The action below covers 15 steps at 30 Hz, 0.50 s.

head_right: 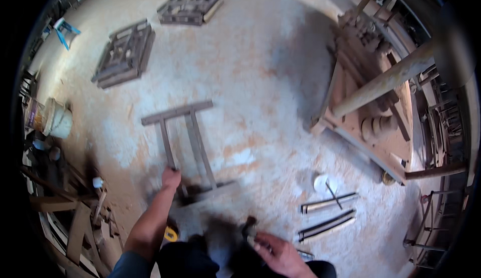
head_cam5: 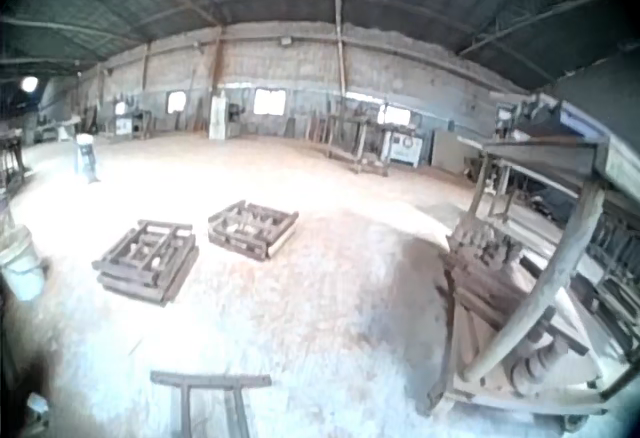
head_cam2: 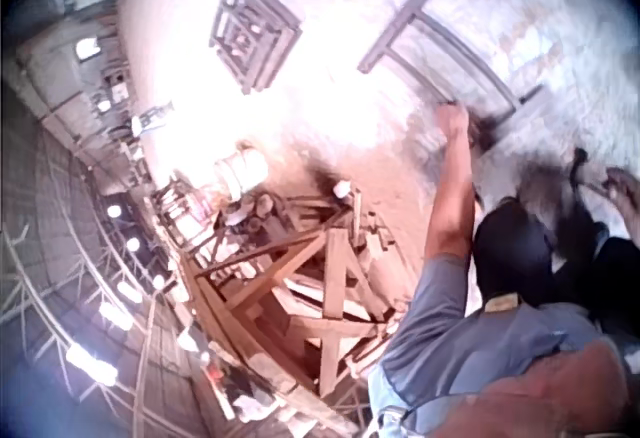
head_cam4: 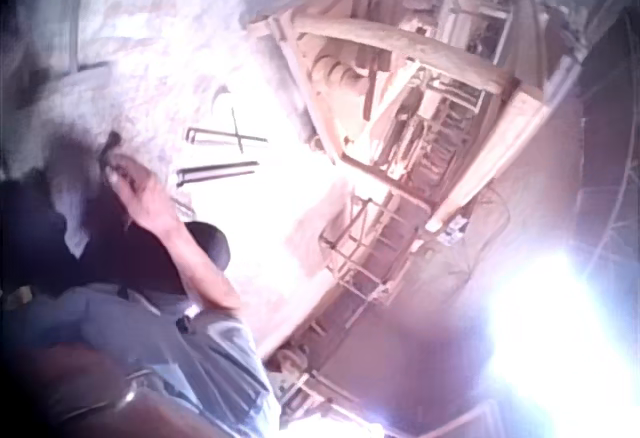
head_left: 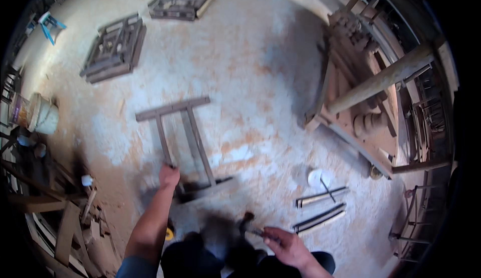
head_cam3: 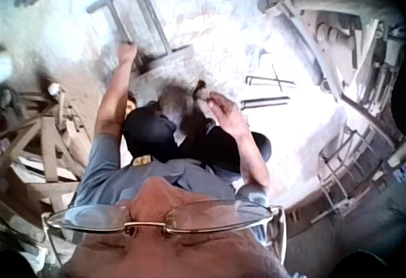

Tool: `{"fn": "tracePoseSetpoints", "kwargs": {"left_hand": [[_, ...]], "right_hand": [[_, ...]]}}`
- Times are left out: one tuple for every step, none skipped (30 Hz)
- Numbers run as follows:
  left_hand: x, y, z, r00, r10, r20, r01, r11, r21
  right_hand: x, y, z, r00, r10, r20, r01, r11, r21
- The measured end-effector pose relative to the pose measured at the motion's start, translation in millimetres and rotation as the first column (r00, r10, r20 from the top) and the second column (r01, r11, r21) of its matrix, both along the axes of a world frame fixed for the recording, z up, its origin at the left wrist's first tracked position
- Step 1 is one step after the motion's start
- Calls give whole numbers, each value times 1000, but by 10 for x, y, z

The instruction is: The person assembles a wooden frame by hammering nails into joints, measures the frame with a tape measure, and applies glue to wooden slats. The person then places the assembled frame on the floor and prepares additional slats for attachment.

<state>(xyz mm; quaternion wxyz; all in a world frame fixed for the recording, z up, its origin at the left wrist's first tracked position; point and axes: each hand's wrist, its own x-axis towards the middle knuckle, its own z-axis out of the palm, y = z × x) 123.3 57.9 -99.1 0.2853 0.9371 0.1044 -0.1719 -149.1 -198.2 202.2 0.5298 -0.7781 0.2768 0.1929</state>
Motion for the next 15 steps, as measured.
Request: {"fn": "tracePoseSetpoints", "kwargs": {"left_hand": [[91,269,-294,997,77,-7,-78,996,-33],[283,504,-536,988,153,-25,-154,987,-55],[302,325,-210,975,196,-101,-203,976,-72],[243,-17,418,955,227,-191,-248,965,-89],[206,-280,811,926,255,-280,-293,951,-102],[260,-136,1047,925,297,-236,-321,945,-70],[280,-32,1197,920,329,-211,-346,937,-48],[270,-25,1345,916,349,-196,-362,931,-38],[234,-109,1526,917,336,-215,-348,937,-24],[188,-196,1745,910,344,-230,-364,930,-50],[129,-280,1992,903,355,-244,-382,921,-73],[98,-295,2250,894,372,-251,-404,910,-88],[94,-273,2434,892,377,-250,-413,904,-113],[91,-214,2568,891,380,-249,-421,897,-138],[91,-149,2773,890,386,-243,-430,888,-164]], "right_hand": [[-36,13,45,992,27,124,-34,998,53],[-58,-14,88,970,48,238,-77,990,114],[-6,-130,316,997,51,50,-60,978,201],[-121,-116,316,996,-51,69,30,962,270],[-176,-123,324,992,-122,-14,122,958,259],[-135,-45,304,984,-159,-74,174,941,291],[-175,22,132,989,-136,-53,146,954,262],[-288,76,-130,992,-123,-37,128,968,216],[-417,91,-280,993,-120,-22,122,980,158],[-534,104,-335,994,-111,-20,113,985,128],[-647,126,-342,995,-101,-18,102,990,100],[-688,159,-236,996,-84,-12,85,993,83],[-604,151,123,990,-65,-128,74,995,67],[-842,237,-26,1000,-13,5,13,1000,13],[-947,281,132,1000,14,14,-14,1000,-7]]}}
